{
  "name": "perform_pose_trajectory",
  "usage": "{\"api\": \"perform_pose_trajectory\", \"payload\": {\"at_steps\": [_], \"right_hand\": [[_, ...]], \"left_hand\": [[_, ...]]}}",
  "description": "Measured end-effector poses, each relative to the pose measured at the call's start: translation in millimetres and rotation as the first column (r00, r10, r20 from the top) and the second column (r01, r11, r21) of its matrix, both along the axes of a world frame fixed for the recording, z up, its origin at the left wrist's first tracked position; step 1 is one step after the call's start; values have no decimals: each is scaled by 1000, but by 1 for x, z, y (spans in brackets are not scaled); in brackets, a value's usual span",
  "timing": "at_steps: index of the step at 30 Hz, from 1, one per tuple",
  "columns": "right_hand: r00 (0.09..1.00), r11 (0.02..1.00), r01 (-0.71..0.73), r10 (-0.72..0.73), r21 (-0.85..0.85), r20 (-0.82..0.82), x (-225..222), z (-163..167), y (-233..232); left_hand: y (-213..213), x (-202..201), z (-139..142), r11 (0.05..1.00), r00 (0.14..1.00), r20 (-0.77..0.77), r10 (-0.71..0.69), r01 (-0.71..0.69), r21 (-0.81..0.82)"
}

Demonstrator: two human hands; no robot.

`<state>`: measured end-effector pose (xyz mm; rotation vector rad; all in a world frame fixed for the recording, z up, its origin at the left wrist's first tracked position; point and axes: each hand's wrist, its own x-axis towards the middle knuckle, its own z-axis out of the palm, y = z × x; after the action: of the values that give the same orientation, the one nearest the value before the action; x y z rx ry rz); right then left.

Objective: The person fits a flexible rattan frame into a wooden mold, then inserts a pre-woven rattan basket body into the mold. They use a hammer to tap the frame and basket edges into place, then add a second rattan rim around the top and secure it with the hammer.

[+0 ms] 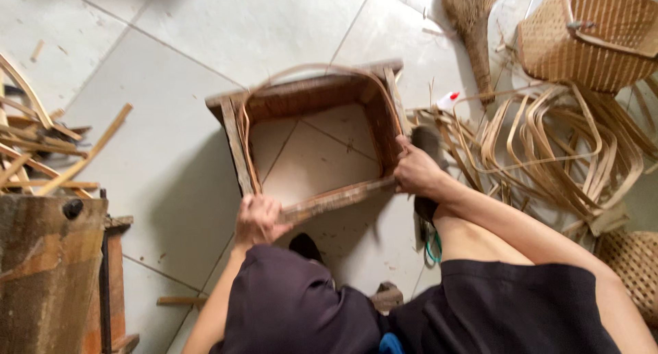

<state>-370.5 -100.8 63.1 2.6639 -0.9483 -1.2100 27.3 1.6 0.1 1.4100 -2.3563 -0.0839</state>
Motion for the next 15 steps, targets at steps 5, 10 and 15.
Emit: {"api": "perform_pose_trajectory", "payload": {"at_steps": [5,10,15], "right_hand": [[996,988,-67,59,136,60,0,-15,-14],[994,991,-76,66,113,89,-1,-22,-12],[952,976,-213,219,-52,215,11,50,0]], "left_hand": [[13,-6,-2,999,1000,11,29,-29,13],[13,-9,-5,998,999,24,37,-37,41],[7,-8,-2,1000,1000,3,26,-26,-14]]}}
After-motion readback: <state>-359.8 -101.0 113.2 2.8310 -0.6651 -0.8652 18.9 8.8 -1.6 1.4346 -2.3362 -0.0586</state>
